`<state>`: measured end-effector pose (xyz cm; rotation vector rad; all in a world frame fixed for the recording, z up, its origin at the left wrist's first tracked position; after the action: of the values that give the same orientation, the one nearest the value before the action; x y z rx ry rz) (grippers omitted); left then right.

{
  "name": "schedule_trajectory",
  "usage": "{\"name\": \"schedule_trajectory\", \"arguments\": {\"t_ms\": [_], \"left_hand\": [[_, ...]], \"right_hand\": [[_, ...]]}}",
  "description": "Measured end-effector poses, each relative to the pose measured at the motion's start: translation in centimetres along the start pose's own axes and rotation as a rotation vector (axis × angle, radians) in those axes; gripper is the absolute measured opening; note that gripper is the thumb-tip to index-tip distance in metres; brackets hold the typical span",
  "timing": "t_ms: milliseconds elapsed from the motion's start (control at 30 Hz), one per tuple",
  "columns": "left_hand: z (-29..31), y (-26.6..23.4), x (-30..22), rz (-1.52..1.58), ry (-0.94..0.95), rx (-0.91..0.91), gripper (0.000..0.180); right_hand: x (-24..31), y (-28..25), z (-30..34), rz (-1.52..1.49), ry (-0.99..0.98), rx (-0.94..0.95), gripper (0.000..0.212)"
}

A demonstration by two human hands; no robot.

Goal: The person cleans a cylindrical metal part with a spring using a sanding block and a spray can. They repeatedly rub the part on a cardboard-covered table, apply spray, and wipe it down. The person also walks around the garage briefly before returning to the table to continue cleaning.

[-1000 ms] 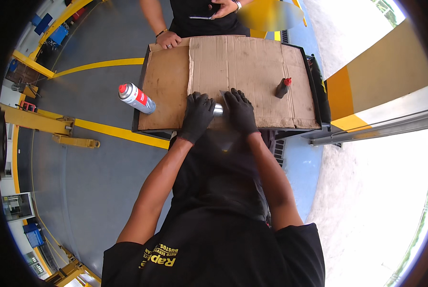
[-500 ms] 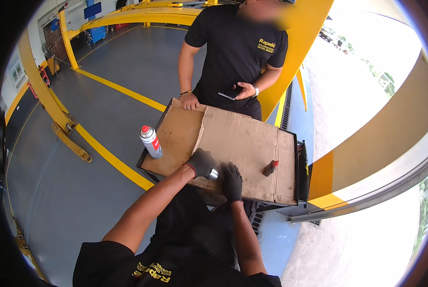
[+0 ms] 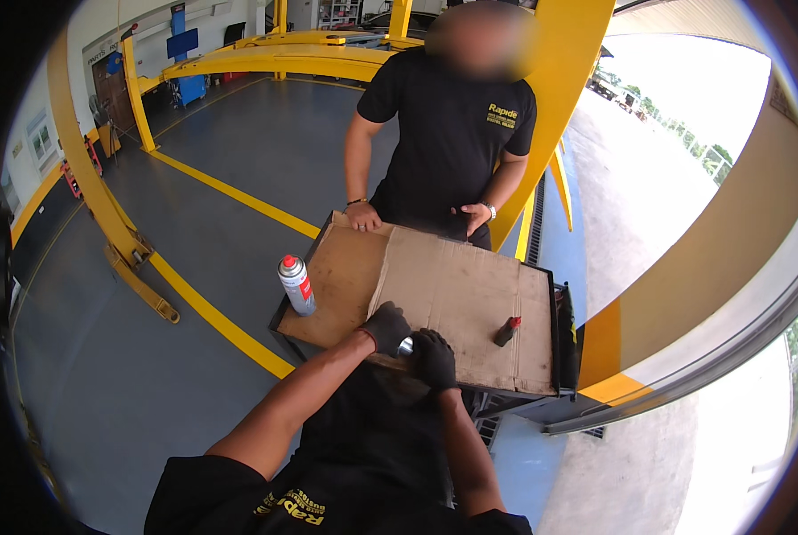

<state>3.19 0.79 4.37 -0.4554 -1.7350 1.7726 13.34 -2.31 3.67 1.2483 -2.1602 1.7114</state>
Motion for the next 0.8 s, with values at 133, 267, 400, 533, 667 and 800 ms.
{"name": "schedule_trajectory", "arguments": {"t_ms": [133, 267, 400, 533, 667, 800], "left_hand": [[1.1, 0.4, 0.4, 0.01, 0.003, -0.124, 0.022], [-0.7, -0.3, 0.5, 0.055, 0.018, 0.066, 0.029], [-1.5, -0.3, 0.9, 0.067, 0.018, 0.257, 0.037], [-0.9, 0.5, 1.3, 0.053, 0.008, 0.288, 0.04], [-1.4, 0.3, 0.7, 0.079, 0.02, 0.252, 0.039], [-1.4, -0.1, 1.0, 0.059, 0.026, 0.192, 0.036]], "right_hand": [[1.5, -0.2, -0.4, -0.047, 0.012, 0.027, 0.031], [0.7, 0.1, 0.0, 0.085, -0.023, 0.104, 0.044], [2.7, 0.5, 1.1, 0.335, -0.178, 0.003, 0.043], [2.8, 2.3, 0.5, 0.343, -0.042, 0.158, 0.047], [0.7, 2.2, -1.0, 0.167, 0.052, 0.218, 0.041], [1.0, 2.0, -0.6, 0.241, -0.007, 0.175, 0.046]]}}
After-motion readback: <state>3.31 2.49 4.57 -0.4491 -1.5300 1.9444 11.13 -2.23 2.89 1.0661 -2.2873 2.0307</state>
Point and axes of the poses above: each hand's wrist, its own z-axis away from the middle knuckle, its own y-axis out of the palm, x = y × z, the point moved 8 cm from there along -z, towards the middle knuckle
